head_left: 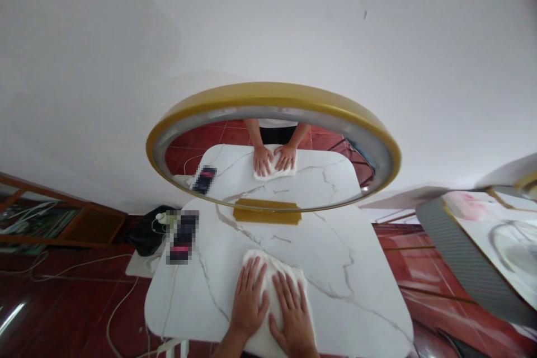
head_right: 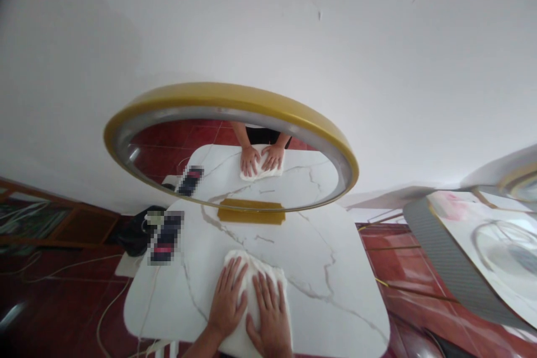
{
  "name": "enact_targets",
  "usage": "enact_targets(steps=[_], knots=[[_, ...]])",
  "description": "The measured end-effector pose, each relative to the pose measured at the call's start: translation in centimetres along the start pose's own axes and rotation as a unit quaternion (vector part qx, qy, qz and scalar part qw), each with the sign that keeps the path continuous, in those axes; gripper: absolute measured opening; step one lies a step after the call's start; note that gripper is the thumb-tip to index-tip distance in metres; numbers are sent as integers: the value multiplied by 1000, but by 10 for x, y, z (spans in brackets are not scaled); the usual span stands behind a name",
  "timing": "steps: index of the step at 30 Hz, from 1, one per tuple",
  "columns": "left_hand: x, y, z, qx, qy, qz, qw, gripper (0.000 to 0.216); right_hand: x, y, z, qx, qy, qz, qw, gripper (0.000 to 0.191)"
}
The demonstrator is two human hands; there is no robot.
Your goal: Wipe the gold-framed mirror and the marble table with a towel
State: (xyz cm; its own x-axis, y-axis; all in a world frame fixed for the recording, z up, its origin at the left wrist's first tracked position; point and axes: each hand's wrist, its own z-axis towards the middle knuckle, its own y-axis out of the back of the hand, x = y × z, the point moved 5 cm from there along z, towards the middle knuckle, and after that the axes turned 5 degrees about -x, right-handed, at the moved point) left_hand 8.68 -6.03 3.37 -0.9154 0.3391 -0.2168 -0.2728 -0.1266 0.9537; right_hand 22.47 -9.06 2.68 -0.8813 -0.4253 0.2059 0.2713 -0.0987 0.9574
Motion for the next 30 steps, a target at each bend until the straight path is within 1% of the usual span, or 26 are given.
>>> enact_targets(steps=[4, 9, 13, 17, 20, 23, 26, 30], knots=[[6, 0, 15, -14, 29, -3, 999, 63, -6, 1, 25, -1, 9, 7, 1000, 75], [16, -2, 49, -43, 72, -7, 996, 61, -20, -7, 64, -18, -4, 16, 1000, 77], [25, -7, 76, -57, 76, -10, 995, 60, -29, -12, 92, -32, -17, 14, 999, 73], [30, -8, 89, -73, 73, -9, 995, 59, -33, -14, 105, -53, -31, 13, 998, 70], [28, -7, 86, -82, 67, -7, 994, 59, -32, -13, 102, -69, -33, 15, 997, 69], [23, -6, 74, -82, 61, -1, 995, 58, -28, -11, 90, -75, -29, 13, 997, 69], [17, -3, 49, -82, 64, 8, 995, 58, -18, -9, 71, -73, -17, 13, 997, 71], [8, 6, 11, -83, 59, 21, 995, 63, 4, -8, 38, -79, -13, 5, 997, 71]])
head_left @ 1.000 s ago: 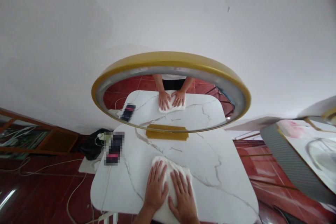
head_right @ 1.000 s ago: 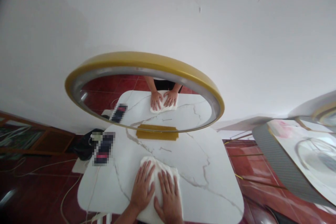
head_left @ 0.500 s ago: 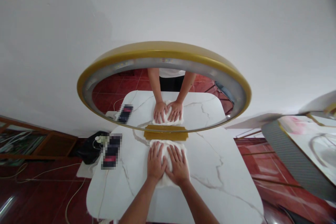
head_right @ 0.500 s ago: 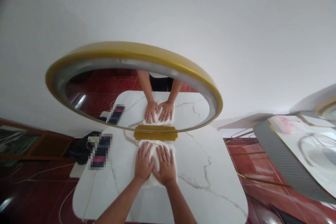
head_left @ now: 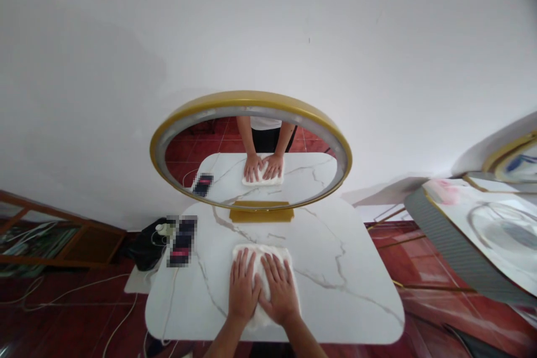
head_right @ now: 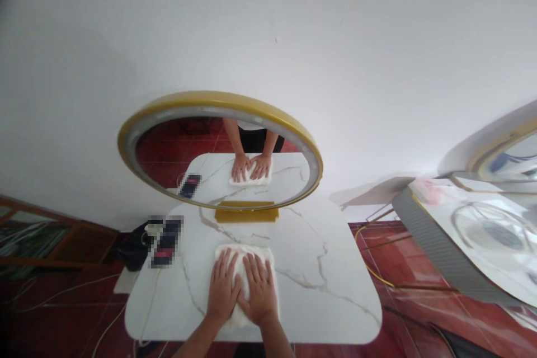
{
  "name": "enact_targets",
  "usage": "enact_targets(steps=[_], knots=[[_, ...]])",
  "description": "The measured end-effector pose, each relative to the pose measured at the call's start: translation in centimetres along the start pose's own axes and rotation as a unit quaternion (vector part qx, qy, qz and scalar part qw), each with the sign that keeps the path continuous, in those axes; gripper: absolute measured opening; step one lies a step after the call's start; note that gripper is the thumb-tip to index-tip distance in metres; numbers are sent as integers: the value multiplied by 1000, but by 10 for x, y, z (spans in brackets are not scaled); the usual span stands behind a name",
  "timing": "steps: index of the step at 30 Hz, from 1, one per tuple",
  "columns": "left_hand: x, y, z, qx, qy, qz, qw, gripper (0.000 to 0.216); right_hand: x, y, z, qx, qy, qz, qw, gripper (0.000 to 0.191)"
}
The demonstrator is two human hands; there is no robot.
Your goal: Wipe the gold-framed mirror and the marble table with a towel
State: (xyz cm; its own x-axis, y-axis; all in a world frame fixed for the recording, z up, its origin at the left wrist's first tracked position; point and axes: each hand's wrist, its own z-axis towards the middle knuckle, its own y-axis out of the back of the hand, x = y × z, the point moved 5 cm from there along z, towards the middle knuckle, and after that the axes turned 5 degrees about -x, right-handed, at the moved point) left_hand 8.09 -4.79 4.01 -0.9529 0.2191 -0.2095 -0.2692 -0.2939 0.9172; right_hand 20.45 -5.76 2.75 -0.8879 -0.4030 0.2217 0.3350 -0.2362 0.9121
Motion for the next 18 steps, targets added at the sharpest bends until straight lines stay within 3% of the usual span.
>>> enact_targets(steps=[4, 8, 18], knots=[[-5, 12, -25, 11, 7, 10, 1000, 68, 20, 1, -25, -7, -14, -14, 1000, 73], [-13, 12, -39, 42, -55, -8, 998, 65, 29, -2, -34, -2, -29, -14, 999, 74], [-8, 9, -39, 68, -54, -11, 996, 64, 30, -2, -27, 23, -47, 7, 999, 71]])
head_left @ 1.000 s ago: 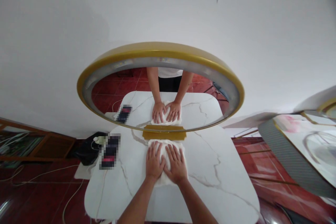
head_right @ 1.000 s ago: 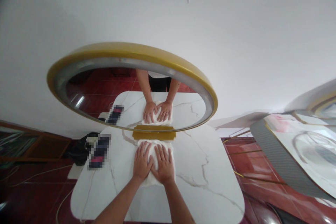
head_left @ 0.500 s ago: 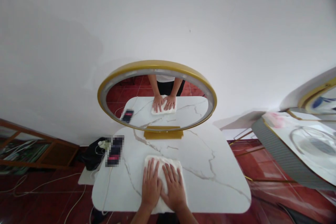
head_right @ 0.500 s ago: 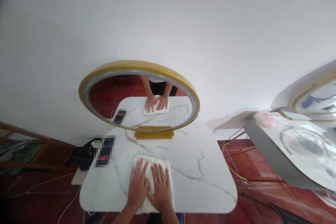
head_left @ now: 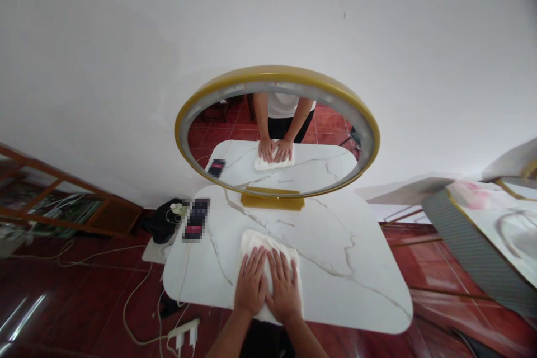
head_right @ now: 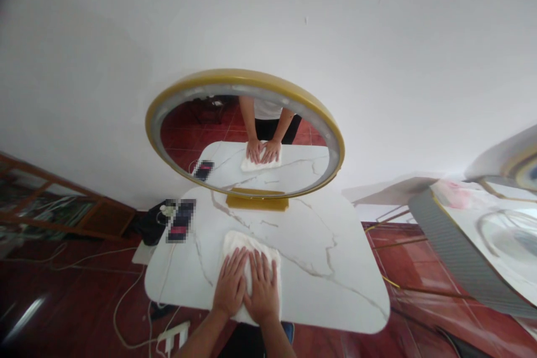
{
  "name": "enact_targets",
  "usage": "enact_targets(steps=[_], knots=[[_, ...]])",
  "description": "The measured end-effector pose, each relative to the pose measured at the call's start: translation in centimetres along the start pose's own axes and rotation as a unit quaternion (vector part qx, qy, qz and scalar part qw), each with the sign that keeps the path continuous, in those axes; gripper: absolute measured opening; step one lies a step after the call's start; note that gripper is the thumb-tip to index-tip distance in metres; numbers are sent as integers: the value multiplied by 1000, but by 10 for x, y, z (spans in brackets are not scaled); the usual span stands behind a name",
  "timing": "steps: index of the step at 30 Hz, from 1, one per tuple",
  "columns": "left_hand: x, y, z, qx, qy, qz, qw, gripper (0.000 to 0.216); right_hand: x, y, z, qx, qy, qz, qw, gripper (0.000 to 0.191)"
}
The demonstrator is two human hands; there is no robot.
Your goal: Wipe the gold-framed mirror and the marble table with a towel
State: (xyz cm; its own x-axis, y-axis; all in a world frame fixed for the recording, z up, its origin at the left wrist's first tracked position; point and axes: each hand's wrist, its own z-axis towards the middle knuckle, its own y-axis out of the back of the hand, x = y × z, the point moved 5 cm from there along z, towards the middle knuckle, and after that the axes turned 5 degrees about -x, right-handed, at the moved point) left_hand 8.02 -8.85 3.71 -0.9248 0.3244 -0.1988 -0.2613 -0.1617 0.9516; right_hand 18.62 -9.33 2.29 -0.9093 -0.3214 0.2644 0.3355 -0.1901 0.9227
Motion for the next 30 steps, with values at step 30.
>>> enact_targets(steps=[30], knots=[[52, -16, 80, -20, 72, -12, 997, 60, -5, -26, 99, 32, -2, -19, 999, 66]])
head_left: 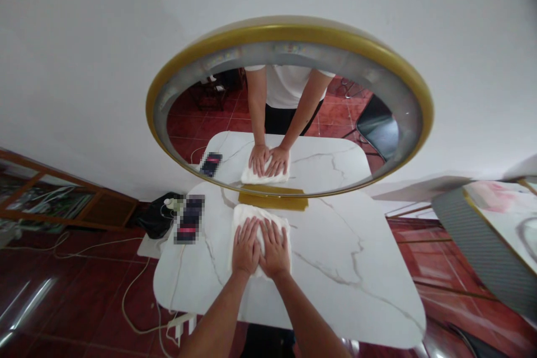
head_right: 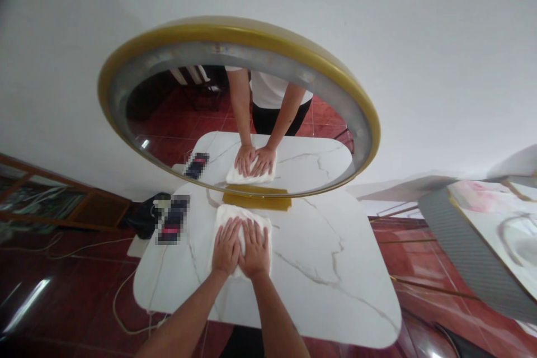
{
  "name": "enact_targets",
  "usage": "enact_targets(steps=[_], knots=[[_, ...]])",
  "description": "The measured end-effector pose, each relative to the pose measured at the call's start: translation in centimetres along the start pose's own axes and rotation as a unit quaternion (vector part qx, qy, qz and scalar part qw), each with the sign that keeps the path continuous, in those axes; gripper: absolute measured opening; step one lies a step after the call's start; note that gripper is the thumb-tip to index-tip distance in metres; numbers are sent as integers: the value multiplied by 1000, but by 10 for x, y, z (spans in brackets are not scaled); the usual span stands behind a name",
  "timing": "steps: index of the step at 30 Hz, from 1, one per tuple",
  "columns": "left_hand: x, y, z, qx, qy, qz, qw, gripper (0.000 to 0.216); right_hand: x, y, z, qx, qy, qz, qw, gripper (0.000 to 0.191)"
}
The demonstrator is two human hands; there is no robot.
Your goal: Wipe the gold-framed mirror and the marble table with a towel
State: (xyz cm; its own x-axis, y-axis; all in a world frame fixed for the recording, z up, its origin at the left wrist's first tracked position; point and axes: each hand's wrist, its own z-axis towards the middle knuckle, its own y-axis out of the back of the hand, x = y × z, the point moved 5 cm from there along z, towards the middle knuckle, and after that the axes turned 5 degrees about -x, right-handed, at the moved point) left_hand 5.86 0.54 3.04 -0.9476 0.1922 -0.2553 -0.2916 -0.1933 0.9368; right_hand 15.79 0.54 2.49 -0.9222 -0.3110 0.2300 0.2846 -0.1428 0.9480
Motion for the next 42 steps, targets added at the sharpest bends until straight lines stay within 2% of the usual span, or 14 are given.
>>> enact_targets(steps=[12, 23, 27, 33, 42], knots=[[-10, 5, -9, -19, -24, 12, 999, 61, -4, 1, -17, -18, 7, 11, 1000, 65], [-50, 11, -64, -8, -23, 5, 1000, 64, -14, 22, -81, -7, 20, 17, 1000, 68], [-67, 11, -76, -11, -31, -6, 999, 64, -22, 29, -100, -6, 18, 17, 1000, 69], [-86, 9, -76, 2, -56, -19, 998, 65, -37, 36, -115, 0, 3, 8, 1000, 70], [-89, 3, -67, 21, -51, -23, 998, 65, -44, 34, -108, 9, -17, 22, 1000, 69]])
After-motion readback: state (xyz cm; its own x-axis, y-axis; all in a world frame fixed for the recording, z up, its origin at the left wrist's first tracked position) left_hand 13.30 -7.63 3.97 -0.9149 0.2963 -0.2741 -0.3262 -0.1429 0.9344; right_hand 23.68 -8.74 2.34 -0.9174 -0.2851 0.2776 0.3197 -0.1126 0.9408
